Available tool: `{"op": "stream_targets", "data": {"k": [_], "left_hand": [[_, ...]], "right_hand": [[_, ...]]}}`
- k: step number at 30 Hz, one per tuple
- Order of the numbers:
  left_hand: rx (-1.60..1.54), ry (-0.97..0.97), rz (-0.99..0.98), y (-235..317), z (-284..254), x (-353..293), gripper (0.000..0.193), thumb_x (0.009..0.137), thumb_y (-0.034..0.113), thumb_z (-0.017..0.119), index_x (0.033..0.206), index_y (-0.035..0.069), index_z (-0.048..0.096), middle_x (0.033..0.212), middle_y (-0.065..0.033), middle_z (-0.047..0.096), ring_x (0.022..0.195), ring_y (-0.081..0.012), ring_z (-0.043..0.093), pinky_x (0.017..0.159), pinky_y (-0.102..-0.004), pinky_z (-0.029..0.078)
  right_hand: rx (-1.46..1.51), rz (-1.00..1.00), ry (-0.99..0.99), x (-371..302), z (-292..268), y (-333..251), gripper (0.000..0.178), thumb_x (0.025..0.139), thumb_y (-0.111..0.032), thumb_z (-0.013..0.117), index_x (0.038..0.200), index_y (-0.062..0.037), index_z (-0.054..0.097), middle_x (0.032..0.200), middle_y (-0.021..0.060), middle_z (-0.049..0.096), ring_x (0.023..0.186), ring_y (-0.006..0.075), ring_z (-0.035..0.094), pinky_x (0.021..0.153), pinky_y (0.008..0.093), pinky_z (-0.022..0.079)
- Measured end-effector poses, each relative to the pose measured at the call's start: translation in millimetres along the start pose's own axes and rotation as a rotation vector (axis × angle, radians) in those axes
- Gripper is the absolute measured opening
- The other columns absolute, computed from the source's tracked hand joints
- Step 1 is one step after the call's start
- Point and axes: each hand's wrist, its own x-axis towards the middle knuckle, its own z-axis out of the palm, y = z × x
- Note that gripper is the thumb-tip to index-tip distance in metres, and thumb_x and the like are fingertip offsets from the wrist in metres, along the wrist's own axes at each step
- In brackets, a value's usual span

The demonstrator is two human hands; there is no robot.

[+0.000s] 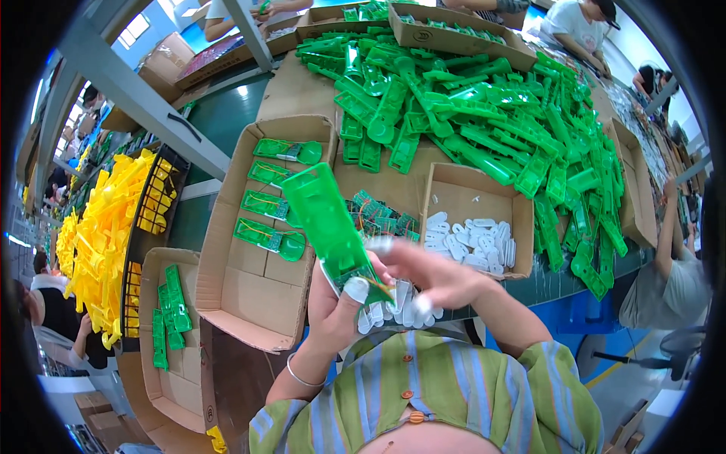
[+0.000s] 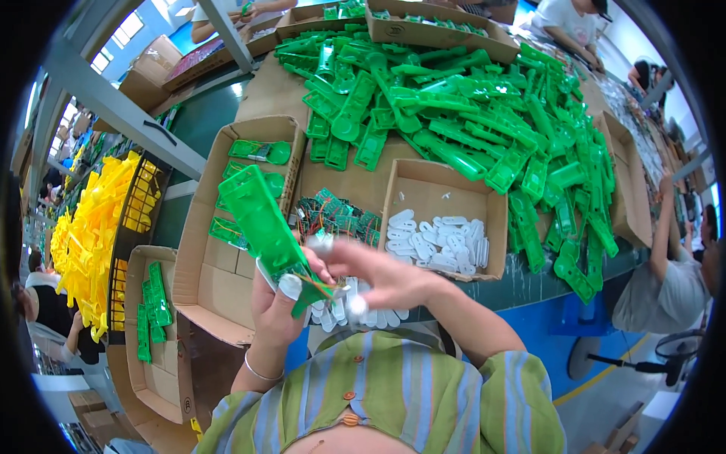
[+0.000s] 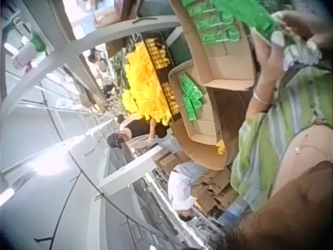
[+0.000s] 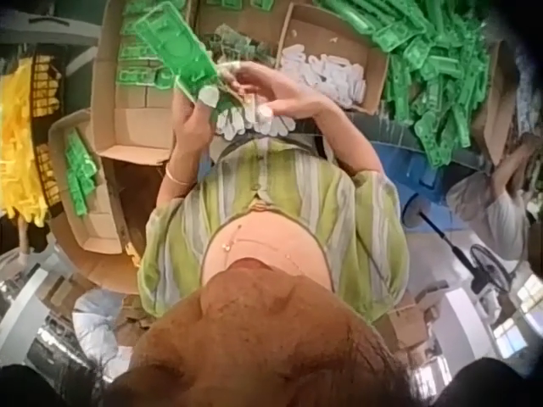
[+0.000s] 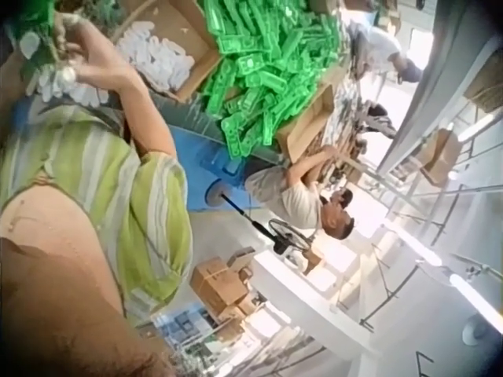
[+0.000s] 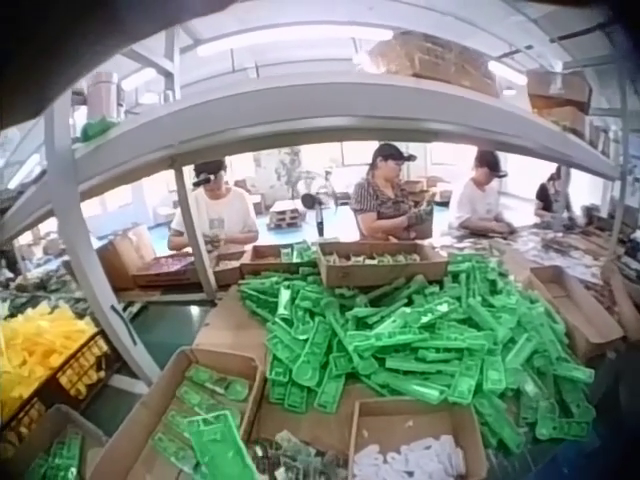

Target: Assembling plastic lighting components with integrated wiring at a factory workstation.

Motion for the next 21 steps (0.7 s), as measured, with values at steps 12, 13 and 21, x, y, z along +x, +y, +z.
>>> {"op": "stream_targets", "data": {"k": [12,13,21], "left_hand": [[1.131,0.133,0.009,29.9,-20.3,6.0,0.061,0.075,-0.010,0.050,0.133,0.000,0.032,0.112,-0.0180,0.051,0.097,-0.0323,0.055,0.083,-0.0374,0.047],[1.133,0.136,0.012,25.3,-22.0,7.6,0.061,0.075,-0.010,0.050,0.133,0.000,0.032,0.112,-0.0180,0.051,0.097,-0.0323,0.055,0.083,-0.0374,0.047],[0.098,0.032,-0.124,10.0,-10.1,6.3,0.039,0.084,0.000,0.056,0.120,-0.001,0.040,0.102,-0.0099,0.055,0.090,-0.0156,0.057,0.080,-0.0313,0.048]], "right_hand": [[-1.863,-0.079,0.395,1.5,-5.7,-49.6,0.019,0.074,0.002,0.057,0.091,-0.0018,0.060,0.081,0.0082,0.055,0.067,0.0254,0.056,0.059,0.0358,0.047],[-1.863,-0.084,0.393,6.1,-12.2,-52.6,0.019,0.074,0.002,0.057,0.091,-0.0018,0.060,0.081,0.0082,0.055,0.067,0.0254,0.056,0.059,0.0358,0.047],[-1.123,-0.495,0.639,15.9,12.3,-54.9,0.020,0.084,-0.006,0.057,0.102,0.0020,0.052,0.089,0.0119,0.054,0.073,0.0211,0.058,0.063,0.0286,0.047]]}}
